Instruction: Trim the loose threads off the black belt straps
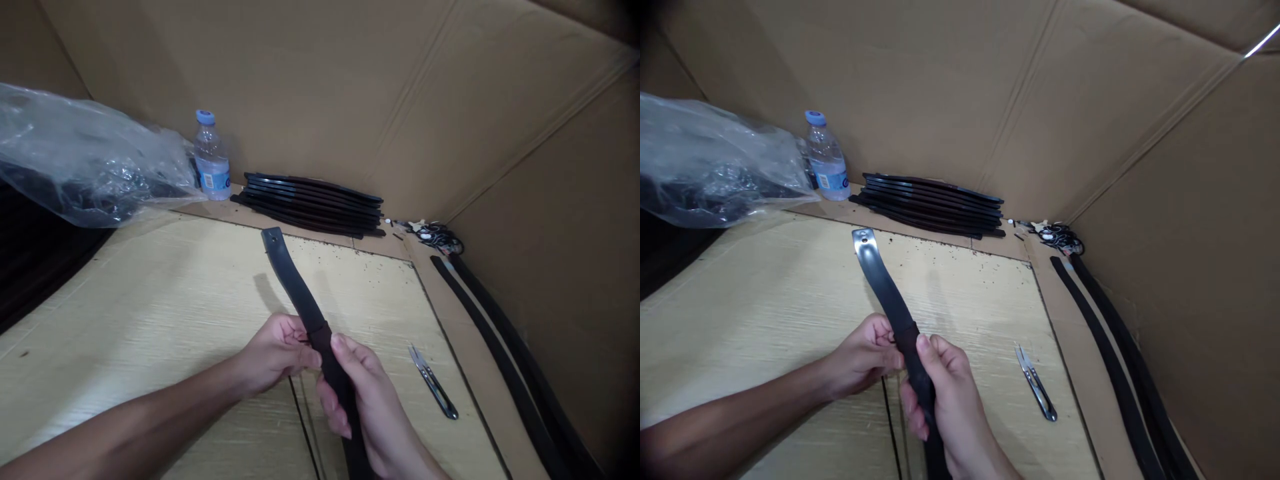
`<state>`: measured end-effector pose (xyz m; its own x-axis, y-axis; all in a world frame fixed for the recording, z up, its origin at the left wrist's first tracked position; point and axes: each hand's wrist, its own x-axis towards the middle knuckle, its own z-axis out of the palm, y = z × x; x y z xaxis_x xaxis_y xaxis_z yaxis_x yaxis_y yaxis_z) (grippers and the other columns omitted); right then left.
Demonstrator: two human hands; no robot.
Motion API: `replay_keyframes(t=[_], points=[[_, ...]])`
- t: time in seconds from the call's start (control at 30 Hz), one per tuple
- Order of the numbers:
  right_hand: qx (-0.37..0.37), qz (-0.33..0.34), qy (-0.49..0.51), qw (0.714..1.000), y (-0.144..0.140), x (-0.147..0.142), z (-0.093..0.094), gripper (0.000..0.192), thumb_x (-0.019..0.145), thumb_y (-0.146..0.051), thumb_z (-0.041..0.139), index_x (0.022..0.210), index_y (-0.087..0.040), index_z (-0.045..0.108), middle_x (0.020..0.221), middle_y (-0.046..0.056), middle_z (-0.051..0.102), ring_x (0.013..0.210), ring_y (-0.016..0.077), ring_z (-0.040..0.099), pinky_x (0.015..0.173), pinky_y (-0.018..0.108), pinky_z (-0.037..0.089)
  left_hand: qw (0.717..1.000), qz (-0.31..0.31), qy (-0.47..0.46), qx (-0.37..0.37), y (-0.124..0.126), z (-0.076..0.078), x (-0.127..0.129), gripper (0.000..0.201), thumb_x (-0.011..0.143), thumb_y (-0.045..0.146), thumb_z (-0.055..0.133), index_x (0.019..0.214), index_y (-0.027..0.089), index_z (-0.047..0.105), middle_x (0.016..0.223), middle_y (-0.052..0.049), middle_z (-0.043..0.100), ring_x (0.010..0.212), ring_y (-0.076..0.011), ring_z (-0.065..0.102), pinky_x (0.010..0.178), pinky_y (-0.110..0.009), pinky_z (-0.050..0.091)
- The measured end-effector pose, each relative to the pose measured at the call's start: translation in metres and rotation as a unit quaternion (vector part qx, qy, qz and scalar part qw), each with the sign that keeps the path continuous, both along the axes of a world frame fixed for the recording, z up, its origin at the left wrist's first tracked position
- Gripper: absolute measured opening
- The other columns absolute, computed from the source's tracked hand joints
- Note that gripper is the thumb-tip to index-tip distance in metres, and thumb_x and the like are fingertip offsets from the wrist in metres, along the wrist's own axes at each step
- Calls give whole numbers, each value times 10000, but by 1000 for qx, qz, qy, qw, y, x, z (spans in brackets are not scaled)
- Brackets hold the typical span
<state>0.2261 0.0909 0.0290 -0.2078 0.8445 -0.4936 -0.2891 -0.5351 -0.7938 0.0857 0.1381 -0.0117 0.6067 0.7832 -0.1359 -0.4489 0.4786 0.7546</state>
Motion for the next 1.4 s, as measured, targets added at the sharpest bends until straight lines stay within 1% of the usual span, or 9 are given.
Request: replay_keyframes(t=[0.2, 0.43, 0.57, 0.7, 0.87, 0.97, 1.13, 1.23, 1.4], points=[[34, -21, 80, 996, 1, 3, 7, 238, 869, -377, 569, 801, -167, 479, 663, 31, 625, 489, 69, 502, 453, 171, 384, 995, 90, -29, -36, 3, 4, -1, 255, 591, 204, 807, 570, 107, 571, 503, 19, 553, 419, -42, 436, 423, -169, 282], [39, 24, 114, 992, 4, 16, 11, 206, 758, -245, 715, 792, -153, 534, 734, 44, 646, 605, 99, 569, 529, 211, 493, 996, 60, -35, -60, 3, 7, -2, 281, 636, 224, 778, 606, 127, 516, 465, 58, 459, 371, -16, 309, 383, -165, 187], [38, 20, 111, 993, 7, 19, 9, 278, 684, -209, 773, 892, -158, 595, 697, 0, 605, 544, 70, 510, 478, 203, 520, 996, 51, -24, -74, 4, 7, -3, 323, 627, 217, 782, 599, 139, 470, 442, 90, 355, 373, -5, 198, 371, -167, 114], [26, 35, 106, 993, 9, 15, 8, 381, 643, -181, 799, 981, -142, 628, 657, -39, 549, 451, 21, 434, 432, 159, 507, 995, 14, -60, -73, 4, 6, -6, 298, 639, 298, 780, 670, 130, 536, 439, 103, 289, 388, -12, 170, 373, -166, 104], [-8, 42, 97, 994, 4, 11, 4, 245, 650, -198, 798, 776, -121, 602, 587, -61, 494, 453, 21, 428, 461, 195, 546, 998, 48, -26, -43, 3, 5, -4, 385, 476, 273, 867, 651, 105, 567, 494, 42, 497, 379, -5, 281, 370, -171, 125], [-19, 43, 85, 995, 1, 9, 1, 291, 650, -208, 802, 715, -137, 528, 601, -62, 519, 475, 22, 437, 502, 247, 575, 998, 56, -3, -39, 3, 5, -2, 362, 494, 264, 857, 611, 101, 556, 516, 15, 543, 395, -17, 347, 384, -171, 145], [13, 76, 62, 995, -1, 6, 2, 348, 697, -290, 769, 736, -164, 447, 602, -8, 621, 485, 90, 585, 458, 218, 530, 998, 46, -11, -49, 2, 4, -3, 331, 556, 266, 823, 599, 114, 532, 519, 12, 543, 399, -27, 369, 389, -175, 155], [46, 82, 50, 994, -3, 5, 1, 350, 727, -333, 739, 751, -174, 427, 612, 1, 641, 384, 68, 533, 348, 151, 424, 998, 32, -16, -45, 1, 4, -3, 331, 582, 290, 809, 603, 116, 528, 444, 53, 462, 347, -4, 258, 370, -181, 106], [56, 65, 18, 996, -6, 2, -3, 353, 770, -414, 683, 742, -185, 416, 521, -33, 594, 319, 31, 433, 314, 115, 330, 998, 30, -20, -47, 1, 2, -2, 365, 569, 312, 819, 593, 128, 505, 433, 61, 446, 342, -5, 246, 364, -190, 92]])
